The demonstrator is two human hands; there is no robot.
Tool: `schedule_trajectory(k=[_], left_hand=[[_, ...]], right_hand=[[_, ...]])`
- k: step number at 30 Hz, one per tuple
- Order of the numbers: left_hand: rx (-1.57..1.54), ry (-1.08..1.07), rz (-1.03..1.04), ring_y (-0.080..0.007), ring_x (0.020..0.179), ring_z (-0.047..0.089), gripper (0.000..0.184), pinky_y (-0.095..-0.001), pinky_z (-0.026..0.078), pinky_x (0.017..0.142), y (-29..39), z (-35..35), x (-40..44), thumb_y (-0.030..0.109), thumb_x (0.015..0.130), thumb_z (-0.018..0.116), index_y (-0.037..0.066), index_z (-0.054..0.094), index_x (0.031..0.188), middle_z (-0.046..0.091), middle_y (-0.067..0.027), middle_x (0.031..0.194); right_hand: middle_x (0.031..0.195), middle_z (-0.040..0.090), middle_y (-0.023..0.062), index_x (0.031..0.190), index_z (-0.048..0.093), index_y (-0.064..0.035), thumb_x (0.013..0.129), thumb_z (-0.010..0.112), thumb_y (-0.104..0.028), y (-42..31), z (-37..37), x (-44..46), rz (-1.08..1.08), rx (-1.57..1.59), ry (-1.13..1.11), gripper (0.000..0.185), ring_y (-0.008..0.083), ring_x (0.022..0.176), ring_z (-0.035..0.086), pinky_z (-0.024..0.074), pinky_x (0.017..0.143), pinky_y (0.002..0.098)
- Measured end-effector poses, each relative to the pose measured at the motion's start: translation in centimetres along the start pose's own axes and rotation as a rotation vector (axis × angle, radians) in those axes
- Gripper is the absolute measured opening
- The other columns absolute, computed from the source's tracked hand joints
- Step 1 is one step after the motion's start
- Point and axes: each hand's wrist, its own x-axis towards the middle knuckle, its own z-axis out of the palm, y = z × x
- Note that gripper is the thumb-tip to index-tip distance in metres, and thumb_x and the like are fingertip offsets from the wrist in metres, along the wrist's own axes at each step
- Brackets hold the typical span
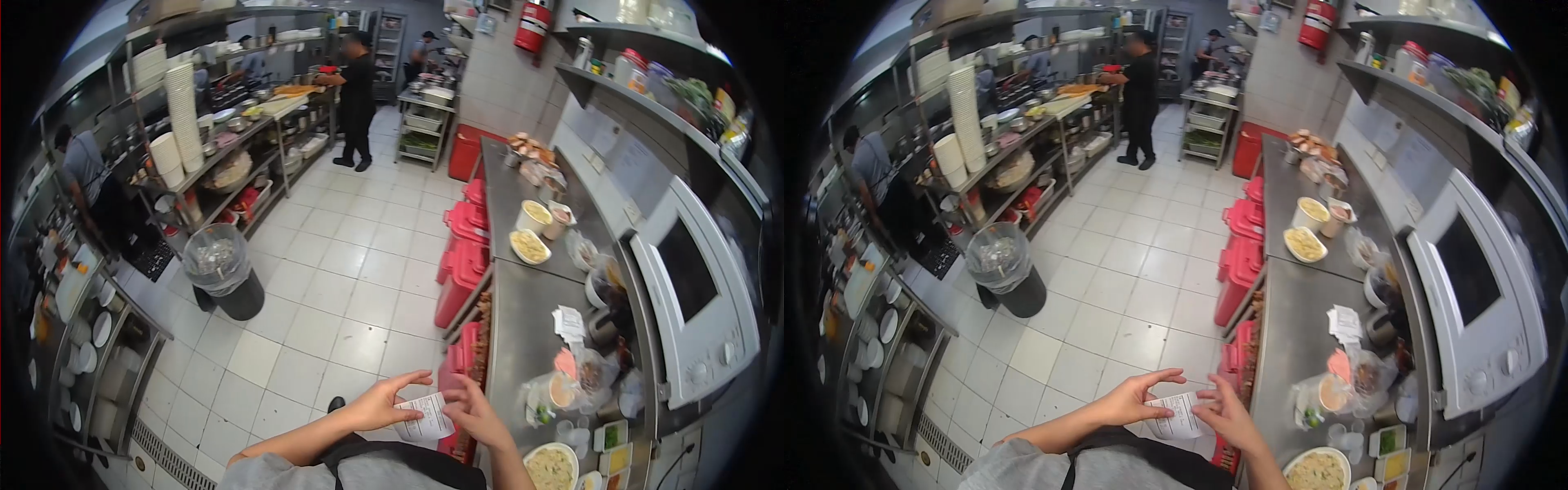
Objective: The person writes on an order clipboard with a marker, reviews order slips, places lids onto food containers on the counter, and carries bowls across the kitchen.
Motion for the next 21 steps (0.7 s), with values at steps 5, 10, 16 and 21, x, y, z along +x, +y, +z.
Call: schedule_trajectory(k=[5, 10, 16, 21], left_hand=[[-0.029, 0.160, -0.028, -0.0165, 0.088, 0.062, 0.062, -0.0291, 0.052, 0.076, -1.3, -8.9, -1.5, 0.003, 0.079, 0.064, 0.012, 0.037, 0.134, 0.054, -0.0085, 0.119], [0.100, 0.128, -0.101, -0.0097, 0.075, 0.059, 0.037, -0.0222, 0.048, 0.070, -3.6, -21.4, -1.6, 0.001, 0.081, 0.061, 0.009, 0.057, 0.117, 0.062, -0.0070, 0.106], [0.280, 0.174, 0.006, -0.0152, 0.088, 0.059, 0.029, -0.0262, 0.048, 0.076, -6.9, -33.0, 0.4, 0.000, 0.082, 0.053, 0.005, 0.061, 0.110, 0.062, -0.0089, 0.107], [0.650, 0.411, -0.217, -0.0311, 0.104, 0.057, 0.044, -0.0347, 0.044, 0.091, -21.2, -43.2, 3.6, -0.001, 0.072, 0.043, 0.002, 0.058, 0.113, 0.060, -0.0177, 0.112]], right_hand=[[0.083, 0.061, 0.0065, 0.123, 0.037, -0.0004, 0.081, 0.061, 0.002, -0.3, 6.2, 11.0, 0.011, 0.061, -0.127, 0.048, 0.0107, 0.079, 0.059, 0.0467, 0.069, 0.0222], [0.072, 0.058, 0.0021, 0.113, 0.048, -0.0010, 0.080, 0.062, 0.003, -0.3, 12.5, 21.9, -0.150, -0.291, -0.098, 0.036, 0.0050, 0.066, 0.053, 0.0401, 0.056, 0.0182], [0.072, 0.061, 0.0052, 0.108, 0.052, -0.0015, 0.081, 0.058, 0.002, 4.2, 11.3, 31.4, -0.194, -0.196, 0.177, 0.028, 0.0098, 0.063, 0.061, 0.0489, 0.056, 0.0221], [0.068, 0.058, 0.0217, 0.087, 0.058, -0.0009, 0.069, 0.061, -0.006, 14.5, 1.7, 29.9, 0.020, -1.022, 0.378, 0.019, 0.0412, 0.067, 0.057, 0.0452, 0.059, 0.0463]])
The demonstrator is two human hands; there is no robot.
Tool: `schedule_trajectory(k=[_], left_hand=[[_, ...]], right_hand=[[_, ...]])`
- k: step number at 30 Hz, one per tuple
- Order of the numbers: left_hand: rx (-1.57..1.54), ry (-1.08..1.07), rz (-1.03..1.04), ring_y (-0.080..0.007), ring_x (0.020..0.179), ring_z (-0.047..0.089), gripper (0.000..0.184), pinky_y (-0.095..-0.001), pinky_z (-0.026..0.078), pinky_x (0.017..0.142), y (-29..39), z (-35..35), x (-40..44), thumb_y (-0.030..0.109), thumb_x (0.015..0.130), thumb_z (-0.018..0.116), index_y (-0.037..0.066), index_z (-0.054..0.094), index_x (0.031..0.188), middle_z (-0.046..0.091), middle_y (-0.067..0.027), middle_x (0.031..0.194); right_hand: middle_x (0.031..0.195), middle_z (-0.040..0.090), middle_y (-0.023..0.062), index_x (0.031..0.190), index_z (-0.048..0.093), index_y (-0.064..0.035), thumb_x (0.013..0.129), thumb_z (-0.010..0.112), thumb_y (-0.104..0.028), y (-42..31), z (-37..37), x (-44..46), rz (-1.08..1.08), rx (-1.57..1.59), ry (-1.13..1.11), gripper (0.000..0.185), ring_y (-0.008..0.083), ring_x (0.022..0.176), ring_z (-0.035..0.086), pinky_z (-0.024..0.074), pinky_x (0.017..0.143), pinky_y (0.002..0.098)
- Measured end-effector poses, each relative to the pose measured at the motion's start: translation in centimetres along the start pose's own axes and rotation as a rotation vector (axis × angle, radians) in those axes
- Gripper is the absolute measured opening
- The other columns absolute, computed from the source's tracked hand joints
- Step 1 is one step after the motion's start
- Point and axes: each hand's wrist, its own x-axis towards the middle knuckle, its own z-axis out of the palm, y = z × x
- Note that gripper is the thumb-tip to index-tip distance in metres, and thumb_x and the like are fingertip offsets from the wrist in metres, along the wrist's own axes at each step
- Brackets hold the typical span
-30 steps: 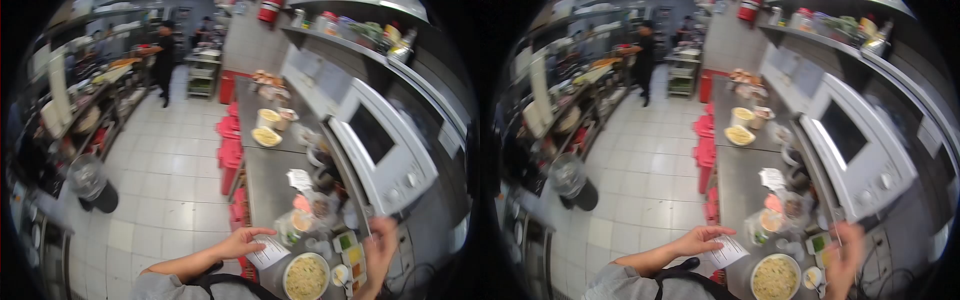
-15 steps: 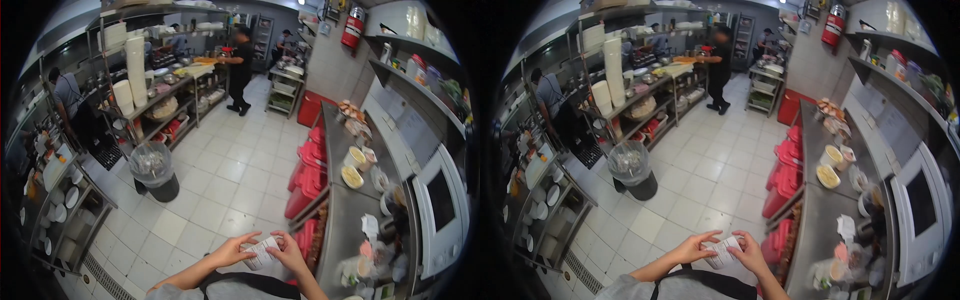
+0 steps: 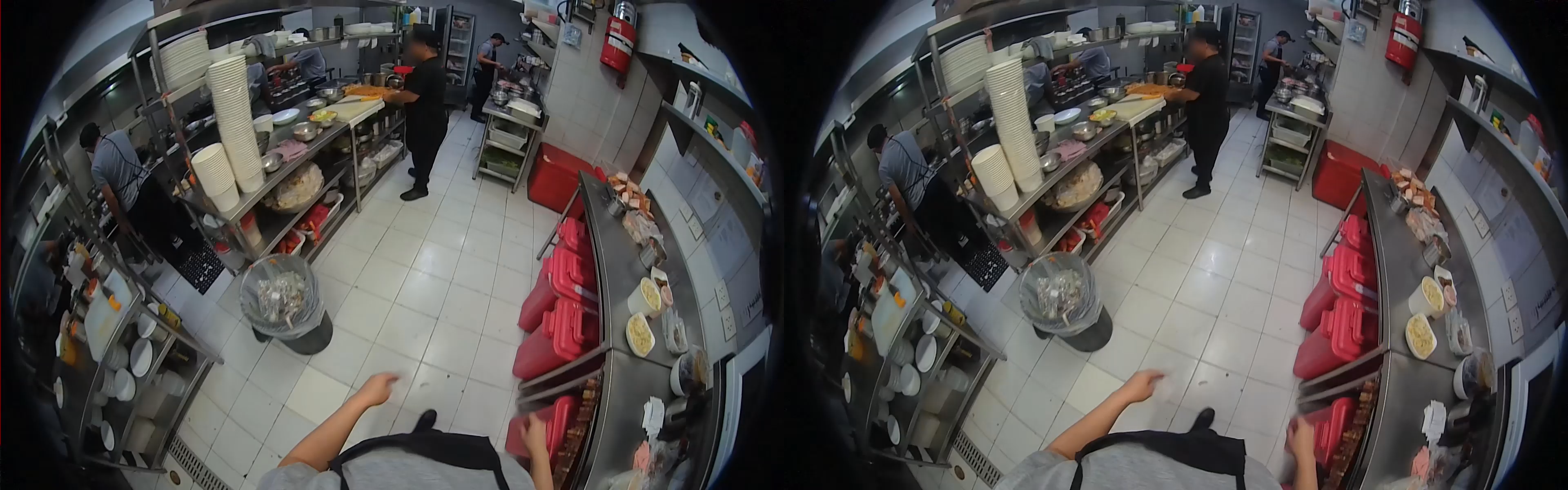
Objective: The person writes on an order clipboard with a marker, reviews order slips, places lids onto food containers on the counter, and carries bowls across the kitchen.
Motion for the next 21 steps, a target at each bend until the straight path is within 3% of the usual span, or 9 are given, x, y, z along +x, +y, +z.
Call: schedule_trajectory(k=[5, 6, 8, 9, 10, 11, 12, 16, 21], left_hand=[[0.064, -0.263, -0.468, -0.0317, 0.099, 0.059, 0.042, -0.0374, 0.046, 0.088, -11.8, 1.0, 2.2, 0.007, 0.069, 0.049, 0.005, 0.062, 0.109, 0.061, -0.0190, 0.105], [0.200, -0.265, -0.379, -0.0311, 0.098, 0.059, 0.042, -0.0368, 0.046, 0.087, -16.8, 2.0, 2.1, 0.008, 0.068, 0.049, 0.008, 0.063, 0.108, 0.062, -0.0169, 0.105], [0.243, -0.241, -0.522, -0.0294, 0.097, 0.060, 0.039, -0.0365, 0.047, 0.084, -21.7, 1.2, 0.7, 0.011, 0.067, 0.051, 0.012, 0.065, 0.104, 0.063, -0.0157, 0.102], [0.425, -0.399, -0.634, -0.0285, 0.095, 0.061, 0.038, -0.0375, 0.047, 0.084, -21.9, -0.3, 0.7, 0.013, 0.068, 0.052, 0.013, 0.066, 0.102, 0.063, -0.0153, 0.103], [0.471, -0.415, -0.588, -0.0286, 0.093, 0.062, 0.046, -0.0342, 0.048, 0.080, -25.7, -2.1, 0.5, 0.047, 0.074, 0.059, 0.008, 0.068, 0.098, 0.065, -0.0152, 0.097], [0.275, -0.277, -0.822, -0.0286, 0.090, 0.063, 0.036, -0.0345, 0.051, 0.079, -27.9, -1.1, 0.1, 0.024, 0.070, 0.055, 0.010, 0.067, 0.102, 0.065, -0.0155, 0.099], [0.083, -0.081, -1.027, -0.0285, 0.088, 0.064, 0.043, -0.0349, 0.053, 0.077, -19.2, -4.6, 0.5, 0.000, 0.066, 0.051, 0.011, 0.066, 0.105, 0.064, -0.0158, 0.100], [-0.298, 0.350, -1.046, -0.0277, 0.080, 0.066, 0.046, -0.0314, 0.055, 0.071, -17.7, -6.2, 1.9, -0.002, 0.065, 0.049, 0.011, 0.066, 0.105, 0.064, -0.0196, 0.097], [0.010, 0.052, -0.908, -0.0259, 0.075, 0.066, 0.033, -0.0373, 0.054, 0.059, -27.0, -2.5, 6.9, 0.007, 0.069, 0.054, 0.009, 0.068, 0.099, 0.066, -0.0164, 0.089]], right_hand=[[0.073, 0.064, 0.0181, 0.085, 0.065, -0.0018, 0.068, 0.064, -0.012, 11.8, 6.2, -0.4, 0.230, -0.036, -0.189, 0.019, 0.0306, 0.071, 0.064, 0.0503, 0.064, 0.0364], [0.073, 0.064, 0.0181, 0.083, 0.067, -0.0018, 0.069, 0.065, -0.013, 12.7, 6.9, 1.6, 0.214, -0.047, -0.224, 0.018, 0.0287, 0.071, 0.065, 0.0504, 0.063, 0.0346], [0.074, 0.065, 0.0166, 0.087, 0.065, -0.0024, 0.068, 0.063, -0.013, 5.8, 5.9, 8.2, 0.328, 0.032, -0.354, 0.022, 0.0293, 0.070, 0.065, 0.0511, 0.067, 0.0356], [0.075, 0.065, 0.0158, 0.090, 0.063, -0.0026, 0.068, 0.062, -0.012, 2.6, 4.9, 11.6, 0.380, 0.065, -0.419, 0.024, 0.0296, 0.070, 0.065, 0.0514, 0.069, 0.0361], [0.074, 0.065, 0.0152, 0.091, 0.064, -0.0033, 0.068, 0.062, -0.014, 2.9, 6.1, 15.5, 0.235, 0.060, -0.434, 0.025, 0.0285, 0.069, 0.065, 0.0514, 0.068, 0.0354], [0.074, 0.065, 0.0146, 0.092, 0.064, -0.0041, 0.069, 0.063, -0.016, 2.8, 8.2, 20.4, 0.086, 0.055, -0.451, 0.026, 0.0274, 0.069, 0.065, 0.0515, 0.068, 0.0348], [0.075, 0.065, 0.0145, 0.094, 0.064, -0.0054, 0.070, 0.063, -0.017, 3.2, 10.9, 25.8, 0.050, 0.062, -0.465, 0.027, 0.0280, 0.071, 0.065, 0.0515, 0.068, 0.0354], [0.080, 0.064, 0.0170, 0.095, 0.063, -0.0074, 0.073, 0.060, -0.015, -7.6, 11.3, 43.7, -0.370, -0.142, -0.320, 0.024, 0.0339, 0.074, 0.061, 0.0500, 0.066, 0.0383], [0.078, 0.065, 0.0110, 0.094, 0.060, -0.0034, 0.078, 0.058, -0.013, -22.8, 12.5, 57.1, -0.442, 0.323, -0.308, 0.019, 0.0208, 0.064, 0.063, 0.0500, 0.060, 0.0331]])
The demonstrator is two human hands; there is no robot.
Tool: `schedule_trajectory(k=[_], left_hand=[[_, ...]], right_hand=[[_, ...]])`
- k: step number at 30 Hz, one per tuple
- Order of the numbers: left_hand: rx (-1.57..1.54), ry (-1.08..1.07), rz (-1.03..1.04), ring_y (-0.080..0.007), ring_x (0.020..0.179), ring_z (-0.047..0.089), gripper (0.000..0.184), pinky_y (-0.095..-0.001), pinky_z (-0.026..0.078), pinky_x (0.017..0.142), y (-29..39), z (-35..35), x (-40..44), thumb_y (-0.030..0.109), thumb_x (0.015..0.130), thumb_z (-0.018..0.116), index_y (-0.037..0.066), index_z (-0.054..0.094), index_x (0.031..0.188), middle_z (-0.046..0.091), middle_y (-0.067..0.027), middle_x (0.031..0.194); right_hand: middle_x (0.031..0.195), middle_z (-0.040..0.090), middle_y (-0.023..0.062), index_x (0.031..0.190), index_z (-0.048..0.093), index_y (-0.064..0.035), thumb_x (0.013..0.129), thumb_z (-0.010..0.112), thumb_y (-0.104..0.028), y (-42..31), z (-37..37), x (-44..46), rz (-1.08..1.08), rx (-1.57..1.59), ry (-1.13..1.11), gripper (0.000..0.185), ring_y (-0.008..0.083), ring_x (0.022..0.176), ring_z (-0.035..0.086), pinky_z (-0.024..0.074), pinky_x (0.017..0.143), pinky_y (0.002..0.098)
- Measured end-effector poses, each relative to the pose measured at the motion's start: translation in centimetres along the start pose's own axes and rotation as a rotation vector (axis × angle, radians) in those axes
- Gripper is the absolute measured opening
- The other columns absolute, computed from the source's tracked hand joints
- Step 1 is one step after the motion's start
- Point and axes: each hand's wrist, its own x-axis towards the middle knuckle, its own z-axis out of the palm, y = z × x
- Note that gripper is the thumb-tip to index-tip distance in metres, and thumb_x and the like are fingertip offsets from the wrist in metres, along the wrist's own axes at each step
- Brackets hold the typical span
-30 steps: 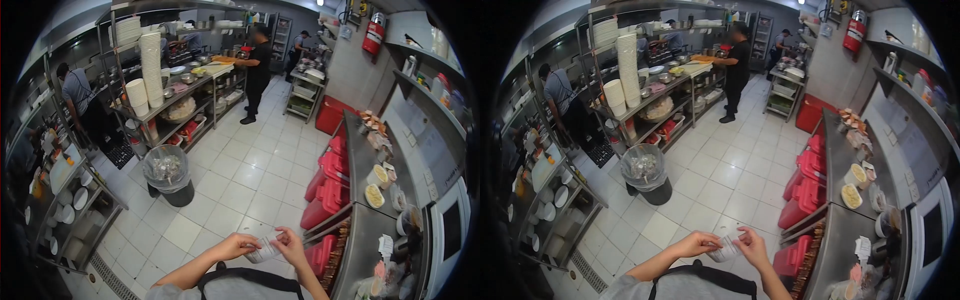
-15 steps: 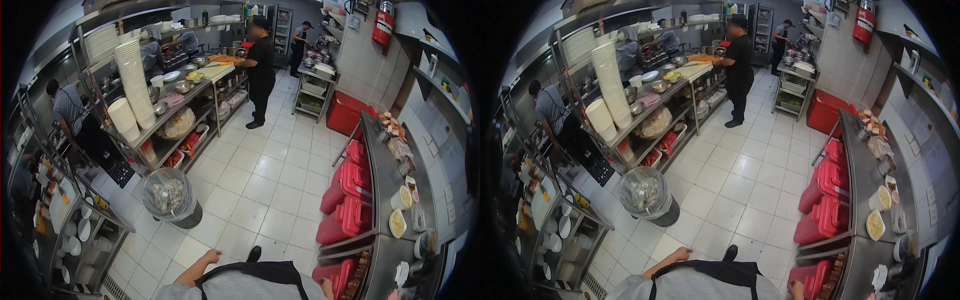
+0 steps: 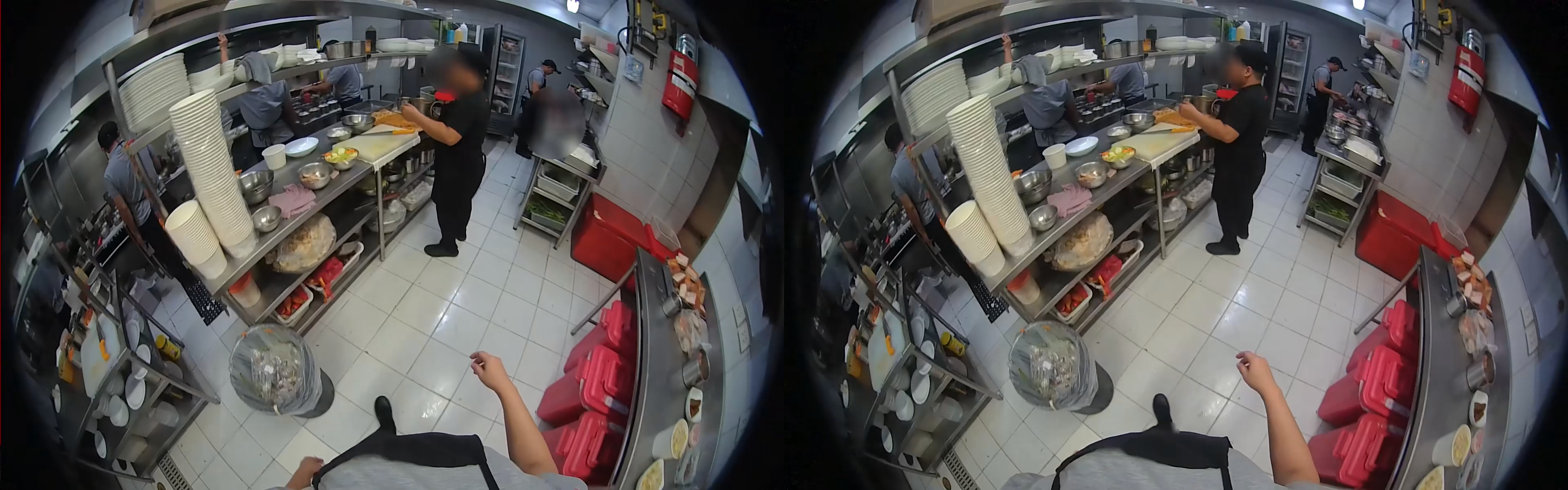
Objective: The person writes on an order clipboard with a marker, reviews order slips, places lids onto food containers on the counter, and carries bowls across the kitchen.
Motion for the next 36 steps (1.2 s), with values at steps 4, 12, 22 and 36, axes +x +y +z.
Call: schedule_trajectory(k=[4, 12, 22, 36], left_hand=[[-0.152, -0.190, -0.177, -0.0265, 0.076, 0.066, 0.028, -0.0377, 0.054, 0.061, 2.5, -5.2, 10.5, 0.014, 0.071, 0.055, 0.007, 0.068, 0.095, 0.066, -0.0163, 0.090], [0.241, 0.118, 0.234, -0.0317, 0.089, 0.061, 0.025, -0.0403, 0.048, 0.079, 19.3, -22.5, 28.1, 0.028, 0.076, 0.054, 0.015, 0.070, 0.091, 0.065, -0.0145, 0.093], [-0.195, 0.087, 0.560, -0.0256, 0.095, 0.061, 0.039, -0.0319, 0.047, 0.085, 48.1, -31.0, 38.1, 0.001, 0.063, 0.054, 0.013, 0.069, 0.097, 0.065, -0.0130, 0.099], [-1.100, 0.372, 0.392, -0.0155, 0.086, 0.062, 0.027, -0.0276, 0.050, 0.078, 53.8, -52.7, 37.8, -0.003, 0.079, 0.059, 0.002, 0.063, 0.105, 0.065, -0.0082, 0.096]], right_hand=[[0.072, 0.065, 0.0094, 0.089, 0.061, -0.0014, 0.080, 0.057, -0.013, 5.0, 4.6, 5.3, 0.062, -0.025, -0.033, 0.015, 0.0164, 0.061, 0.062, 0.0492, 0.058, 0.0313], [0.084, 0.064, 0.0166, 0.087, 0.065, -0.0057, 0.075, 0.057, -0.027, 19.5, 5.6, -0.8, 0.868, -0.071, -0.430, 0.026, 0.0312, 0.078, 0.062, 0.0494, 0.066, 0.0393], [0.080, 0.065, 0.0124, 0.089, 0.063, -0.0033, 0.077, 0.056, -0.014, 20.7, 2.2, 19.0, 0.903, 0.105, -0.355, 0.018, 0.0228, 0.068, 0.063, 0.0495, 0.055, 0.0340], [0.088, 0.063, 0.0025, 0.103, 0.057, -0.0063, 0.084, 0.062, -0.021, -5.5, -4.5, 81.4, -0.135, 0.360, -0.507, 0.025, 0.0112, 0.079, 0.061, 0.0466, 0.064, 0.0248]])
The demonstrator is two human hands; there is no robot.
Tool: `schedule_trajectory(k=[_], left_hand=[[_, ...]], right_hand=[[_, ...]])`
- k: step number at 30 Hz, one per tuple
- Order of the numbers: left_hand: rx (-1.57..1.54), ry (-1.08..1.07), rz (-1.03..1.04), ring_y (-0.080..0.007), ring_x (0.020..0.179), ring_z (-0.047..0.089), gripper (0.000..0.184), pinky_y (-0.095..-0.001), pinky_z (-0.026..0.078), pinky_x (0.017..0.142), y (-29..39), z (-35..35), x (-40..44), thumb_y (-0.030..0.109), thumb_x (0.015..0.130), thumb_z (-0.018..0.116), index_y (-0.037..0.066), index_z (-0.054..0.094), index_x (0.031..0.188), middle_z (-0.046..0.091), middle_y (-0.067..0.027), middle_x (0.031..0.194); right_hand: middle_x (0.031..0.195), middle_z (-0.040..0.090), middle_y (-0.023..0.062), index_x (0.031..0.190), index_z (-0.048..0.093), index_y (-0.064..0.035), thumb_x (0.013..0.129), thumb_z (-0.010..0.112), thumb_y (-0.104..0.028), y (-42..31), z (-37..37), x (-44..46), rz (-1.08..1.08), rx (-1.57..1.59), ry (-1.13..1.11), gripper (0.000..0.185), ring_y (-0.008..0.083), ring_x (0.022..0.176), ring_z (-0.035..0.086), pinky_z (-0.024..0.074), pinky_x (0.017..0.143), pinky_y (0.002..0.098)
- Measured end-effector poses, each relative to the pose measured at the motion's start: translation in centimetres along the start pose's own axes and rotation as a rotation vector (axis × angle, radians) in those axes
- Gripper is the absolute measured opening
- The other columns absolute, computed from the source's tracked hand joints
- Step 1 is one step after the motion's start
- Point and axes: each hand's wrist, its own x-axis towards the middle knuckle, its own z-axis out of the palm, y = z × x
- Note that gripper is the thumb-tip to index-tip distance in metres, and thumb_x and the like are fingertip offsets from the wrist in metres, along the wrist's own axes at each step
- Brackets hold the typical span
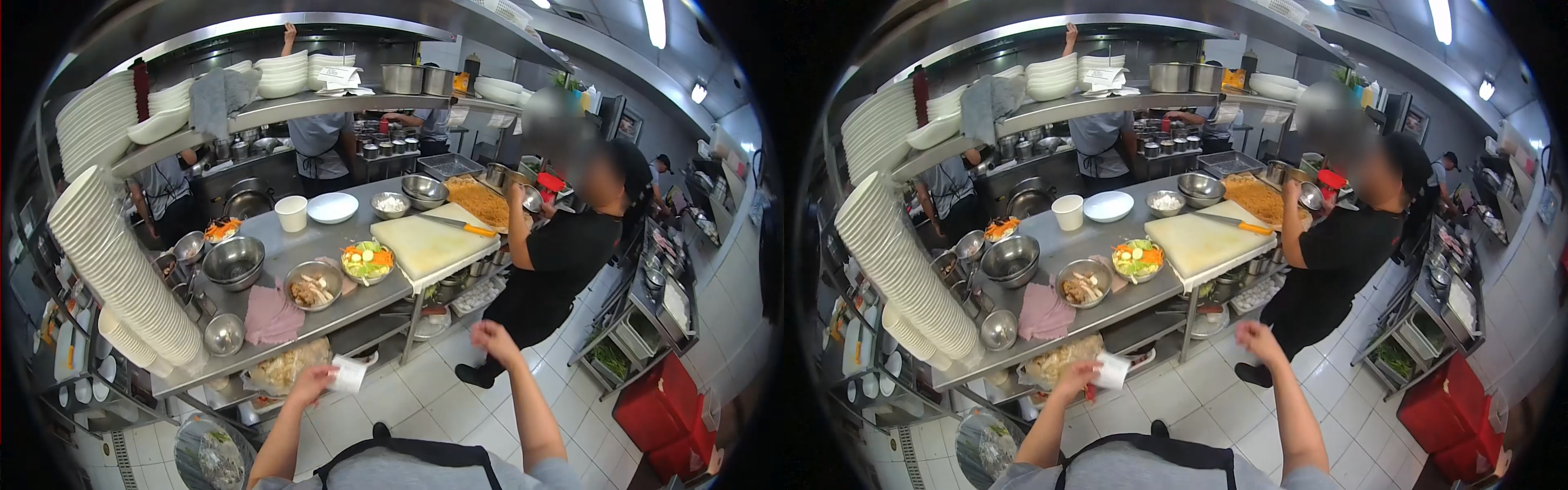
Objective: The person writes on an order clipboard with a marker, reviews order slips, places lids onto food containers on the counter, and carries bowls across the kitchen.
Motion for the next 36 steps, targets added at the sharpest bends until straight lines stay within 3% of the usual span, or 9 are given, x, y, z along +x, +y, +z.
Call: schedule_trajectory(k=[6, 14, 20, 23, 26, 27, 29, 32, 36], left_hand=[[-0.640, -0.242, 0.294, -0.0204, 0.101, 0.057, 0.034, -0.0338, 0.048, 0.087, 12.4, 1.3, 12.5, -0.001, 0.082, 0.059, 0.000, 0.052, 0.115, 0.058, -0.0123, 0.111], [-0.627, -0.466, 0.520, -0.0214, 0.104, 0.055, 0.038, -0.0344, 0.047, 0.089, 30.2, 7.4, 25.6, 0.000, 0.083, 0.058, -0.002, 0.047, 0.119, 0.053, -0.0132, 0.116], [-0.126, -0.287, 0.675, -0.0123, 0.084, 0.060, 0.029, -0.0243, 0.048, 0.075, 38.3, 10.6, 33.2, 0.003, 0.082, 0.061, -0.001, 0.058, 0.110, 0.062, -0.0066, 0.098], [0.099, -0.132, 0.822, -0.0115, 0.082, 0.061, 0.022, -0.0231, 0.047, 0.074, 41.0, 11.5, 37.3, 0.000, 0.079, 0.059, 0.000, 0.065, 0.100, 0.065, -0.0069, 0.094], [0.373, 0.255, 1.101, -0.0140, 0.084, 0.063, 0.023, -0.0251, 0.048, 0.075, 42.4, 12.0, 41.6, -0.003, 0.078, 0.057, 0.001, 0.065, 0.099, 0.066, -0.0088, 0.093], [0.465, 0.376, 1.231, -0.0189, 0.086, 0.064, 0.024, -0.0274, 0.049, 0.076, 42.8, 12.7, 42.7, -0.006, 0.076, 0.055, 0.002, 0.066, 0.096, 0.065, -0.0112, 0.095], [0.479, 0.312, 1.354, -0.0245, 0.087, 0.063, 0.027, -0.0299, 0.049, 0.077, 43.3, 14.5, 43.8, -0.008, 0.074, 0.055, 0.003, 0.066, 0.096, 0.065, -0.0123, 0.096], [0.455, 0.253, 1.447, -0.0264, 0.088, 0.063, 0.028, -0.0313, 0.049, 0.077, 43.5, 18.5, 46.6, -0.009, 0.073, 0.055, 0.003, 0.065, 0.095, 0.065, -0.0130, 0.096], [0.335, 0.399, 1.399, -0.0185, 0.082, 0.064, 0.024, -0.0255, 0.050, 0.071, 44.5, 20.8, 48.0, -0.008, 0.077, 0.055, 0.001, 0.064, 0.097, 0.064, -0.0126, 0.093]], right_hand=[[0.104, 0.062, -0.0005, 0.112, 0.056, -0.0102, 0.084, 0.063, -0.027, -14.1, -0.4, 12.8, -0.023, 0.147, -0.268, 0.033, 0.0100, 0.094, 0.058, 0.0466, 0.075, 0.0276], [0.117, 0.052, 0.0013, 0.124, 0.043, -0.0100, 0.082, 0.065, -0.025, -24.9, -8.8, 29.2, -0.348, 0.326, 0.083, 0.050, 0.0153, 0.106, 0.049, 0.0458, 0.079, 0.0396], [0.131, 0.039, 0.0036, 0.134, 0.024, -0.0120, 0.075, 0.069, -0.041, -29.1, -15.1, 44.2, -0.513, 0.488, 0.310, 0.080, 0.0173, 0.123, 0.031, 0.0295, 0.090, 0.0454], [0.123, 0.047, 0.0095, 0.130, 0.028, -0.0071, 0.076, 0.070, -0.032, -29.8, -17.1, 49.2, -0.555, 0.499, 0.274, 0.073, 0.0190, 0.113, 0.044, 0.0379, 0.085, 0.0373], [0.101, 0.058, 0.0085, 0.117, 0.038, -0.0029, 0.079, 0.068, -0.013, -29.7, -18.0, 50.4, -0.604, 0.487, 0.236, 0.049, 0.0201, 0.092, 0.059, 0.0467, 0.078, 0.0309], [0.101, 0.057, 0.0105, 0.120, 0.035, -0.0008, 0.079, 0.067, -0.010, -29.8, -17.9, 49.8, -0.636, 0.625, 0.118, 0.053, 0.0212, 0.091, 0.059, 0.0480, 0.078, 0.0323], [0.101, 0.057, 0.0132, 0.118, 0.034, 0.0016, 0.081, 0.063, -0.004, -29.8, -18.1, 49.4, -0.635, 0.846, -0.048, 0.047, 0.0223, 0.087, 0.060, 0.0507, 0.078, 0.0363], [0.103, 0.057, 0.0143, 0.115, 0.037, 0.0010, 0.081, 0.063, -0.005, -30.5, -19.0, 48.1, -0.536, 0.799, -0.168, 0.043, 0.0225, 0.088, 0.060, 0.0515, 0.076, 0.0353], [0.101, 0.057, 0.0144, 0.112, 0.037, 0.0002, 0.082, 0.063, -0.006, -30.1, -20.0, 49.4, -0.543, 0.774, -0.250, 0.041, 0.0220, 0.088, 0.060, 0.0516, 0.076, 0.0349]])
